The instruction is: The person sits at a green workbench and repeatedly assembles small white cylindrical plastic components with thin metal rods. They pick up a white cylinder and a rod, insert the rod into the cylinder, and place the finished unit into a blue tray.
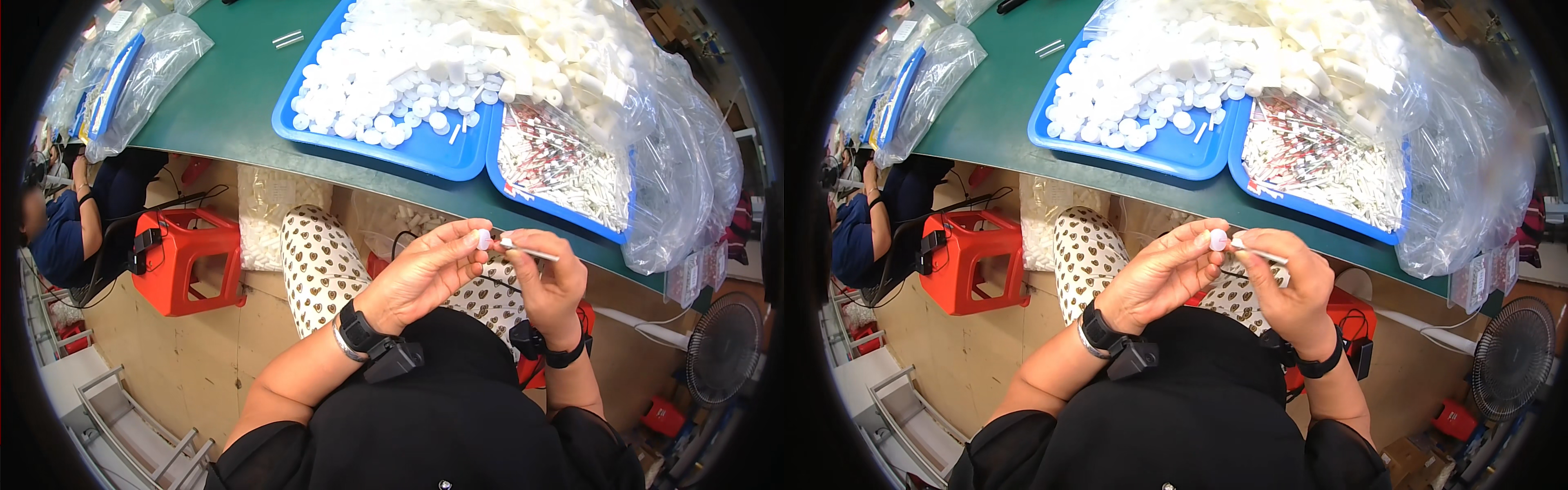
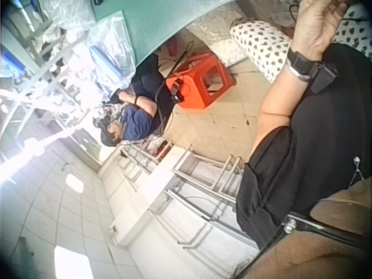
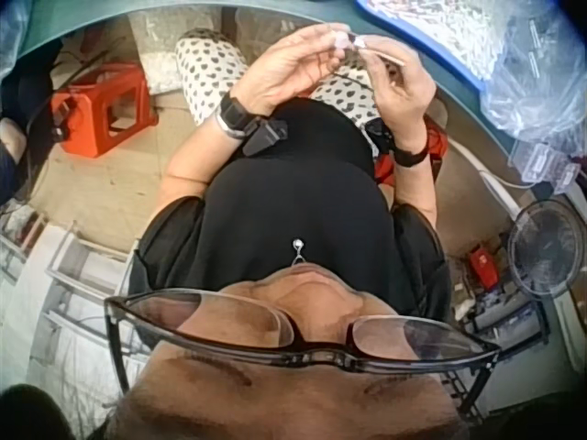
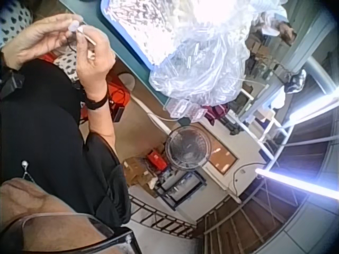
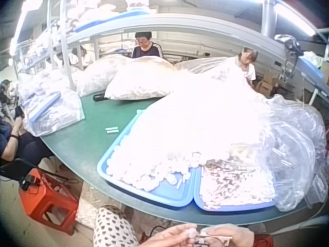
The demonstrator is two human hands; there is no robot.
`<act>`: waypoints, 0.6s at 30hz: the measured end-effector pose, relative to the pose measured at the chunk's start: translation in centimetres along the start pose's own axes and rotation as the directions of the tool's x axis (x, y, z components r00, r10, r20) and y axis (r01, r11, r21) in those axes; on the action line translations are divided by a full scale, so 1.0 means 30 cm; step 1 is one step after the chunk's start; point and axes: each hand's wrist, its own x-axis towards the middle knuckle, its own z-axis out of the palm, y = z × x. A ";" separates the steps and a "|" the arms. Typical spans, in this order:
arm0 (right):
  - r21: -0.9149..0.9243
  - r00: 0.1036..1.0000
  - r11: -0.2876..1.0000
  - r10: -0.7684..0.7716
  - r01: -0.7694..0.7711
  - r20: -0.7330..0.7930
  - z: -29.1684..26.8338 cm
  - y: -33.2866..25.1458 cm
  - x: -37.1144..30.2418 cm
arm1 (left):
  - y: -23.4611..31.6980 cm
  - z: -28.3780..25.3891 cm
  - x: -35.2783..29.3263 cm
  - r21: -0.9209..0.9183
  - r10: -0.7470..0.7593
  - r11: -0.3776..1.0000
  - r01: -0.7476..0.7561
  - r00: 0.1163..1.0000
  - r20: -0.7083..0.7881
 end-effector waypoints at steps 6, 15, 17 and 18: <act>-0.142 0.981 0.983 0.137 -0.117 0.135 -0.012 -0.036 0.031 | 0.001 -0.007 -0.002 0.064 0.019 0.998 -0.017 1.000 -0.017; -0.028 0.824 0.861 0.495 -0.508 0.276 -0.021 -0.018 0.021 | -0.038 -0.042 -0.001 0.244 0.103 0.966 -0.082 0.992 -0.078; 0.122 0.693 0.700 0.640 -0.704 0.332 -0.016 -0.023 0.017 | -0.047 -0.054 -0.005 0.218 0.093 0.972 -0.083 0.995 -0.035; 0.117 0.710 0.717 0.630 -0.688 0.315 -0.005 -0.018 0.009 | -0.051 -0.058 -0.006 0.206 0.087 0.975 -0.082 0.996 -0.014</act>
